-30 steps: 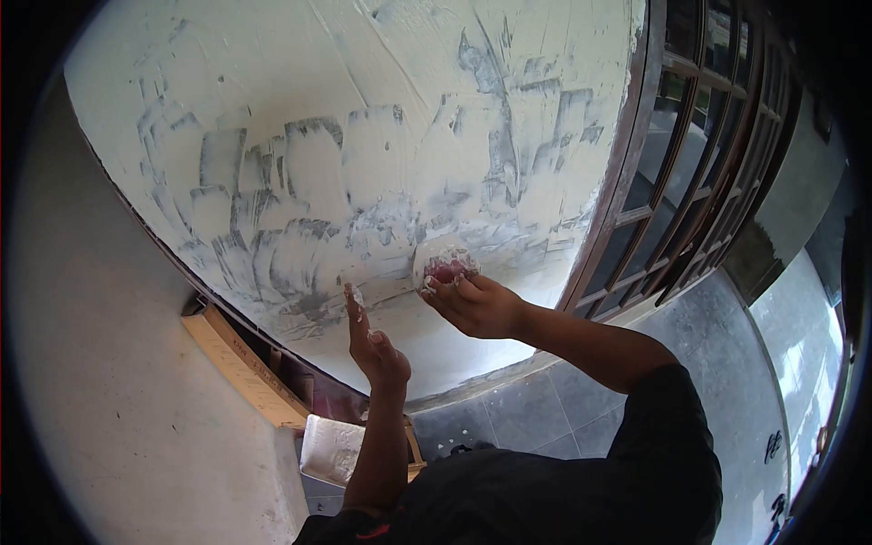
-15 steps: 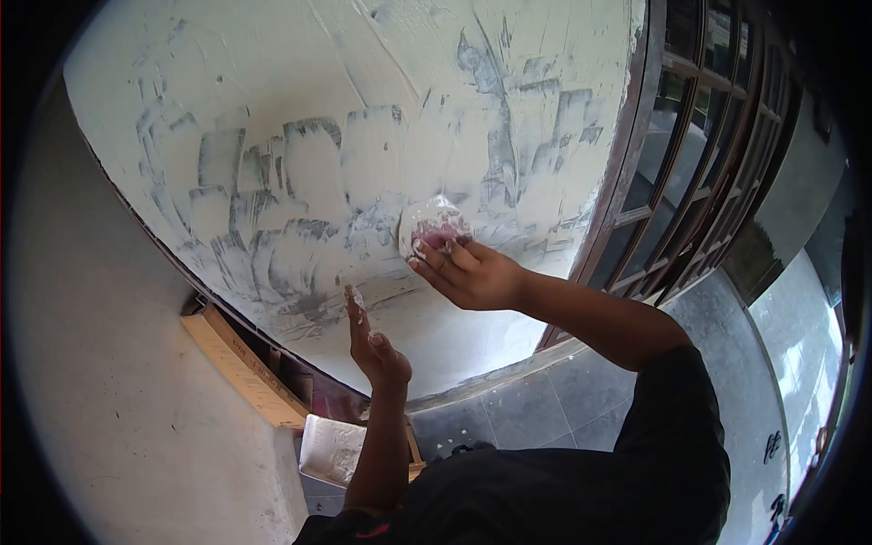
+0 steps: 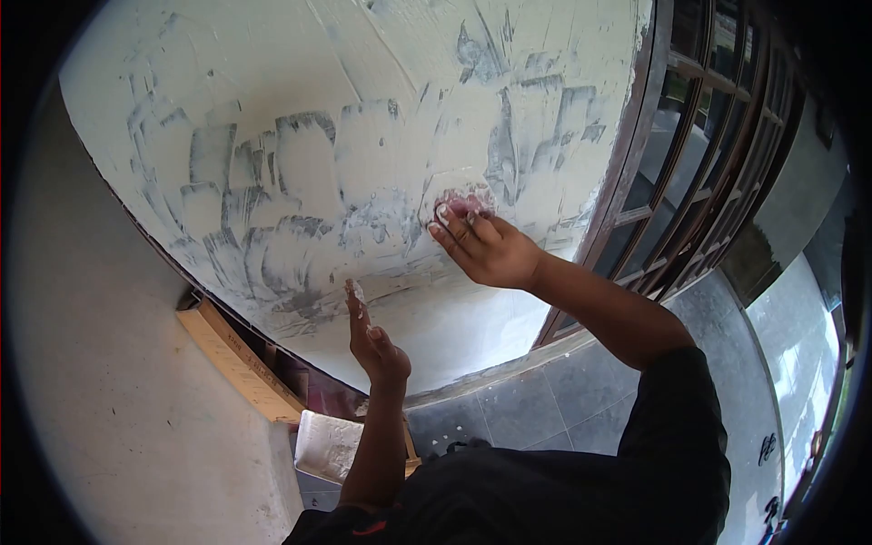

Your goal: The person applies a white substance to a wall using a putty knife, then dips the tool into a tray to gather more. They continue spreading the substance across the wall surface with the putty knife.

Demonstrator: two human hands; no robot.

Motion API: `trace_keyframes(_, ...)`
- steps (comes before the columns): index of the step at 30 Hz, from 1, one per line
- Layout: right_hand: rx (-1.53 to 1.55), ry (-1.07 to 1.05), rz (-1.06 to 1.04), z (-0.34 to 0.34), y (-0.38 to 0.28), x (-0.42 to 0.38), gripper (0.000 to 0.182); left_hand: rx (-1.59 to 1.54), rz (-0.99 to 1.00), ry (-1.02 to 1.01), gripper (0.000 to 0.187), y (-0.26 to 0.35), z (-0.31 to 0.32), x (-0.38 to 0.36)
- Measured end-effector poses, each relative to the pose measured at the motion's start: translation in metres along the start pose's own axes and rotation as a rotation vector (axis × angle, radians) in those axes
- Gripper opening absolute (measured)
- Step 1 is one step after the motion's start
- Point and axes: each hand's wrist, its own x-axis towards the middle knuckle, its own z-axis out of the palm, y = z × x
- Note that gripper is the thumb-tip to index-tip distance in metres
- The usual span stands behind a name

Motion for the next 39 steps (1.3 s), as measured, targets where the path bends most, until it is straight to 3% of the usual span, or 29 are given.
trace_keyframes(5, 0.299, -0.104, 0.036, -0.02, -0.069, -0.034, 0.038, 0.006, 0.022, -0.01, 0.071, 0.002, -0.001, -0.002)
trace_keyframes(8, 0.311, -0.016, 0.11, -0.048, -0.044, -0.012, 0.038, 0.018, 0.01, -0.004, 0.07, 0.0, -0.006, -0.005)
trace_keyframes(9, 0.251, 0.088, 0.135, -0.057, -0.025, 0.001, 0.036, 0.019, -0.009, 0.001, 0.07, -0.001, -0.006, -0.005)
trace_keyframes(13, -0.148, 0.145, 0.264, -0.055, 0.055, 0.022, 0.049, 0.052, 0.026, -0.014, 0.071, 0.006, -0.004, -0.005)
trace_keyframes(17, -0.052, -0.051, 0.117, -0.008, 0.007, -0.025, 0.045, 0.019, 0.014, -0.021, 0.071, 0.009, 0.0, -0.008)
trace_keyframes(18, 0.012, 0.005, 0.096, -0.001, -0.013, -0.038, 0.039, 0.008, 0.019, -0.01, 0.071, 0.007, 0.002, -0.007)
trace_keyframes(22, 0.206, -0.145, 0.099, -0.026, -0.052, -0.056, 0.039, 0.047, 0.011, -0.024, 0.072, 0.007, 0.0, -0.011)
trace_keyframes(25, 0.257, -0.067, 0.208, -0.056, -0.034, -0.038, 0.032, 0.033, 0.014, -0.024, 0.071, 0.009, 0.002, -0.01)
trace_keyframes(27, 0.068, 0.009, 0.206, -0.069, 0.006, -0.022, 0.046, 0.046, -0.007, -0.03, 0.071, 0.013, 0.006, -0.009)
trace_keyframes(31, -0.162, 0.143, 0.306, -0.058, 0.072, 0.0, 0.052, 0.049, -0.001, -0.056, 0.072, 0.012, 0.013, -0.013)
trace_keyframes(34, -0.09, -0.023, 0.209, -0.016, 0.032, -0.037, 0.044, 0.013, 0.01, -0.057, 0.074, 0.014, 0.015, -0.016)
trace_keyframes(39, 0.182, -0.075, 0.17, -0.032, -0.042, -0.069, 0.039, 0.004, 0.008, -0.053, 0.072, 0.015, 0.014, -0.017)
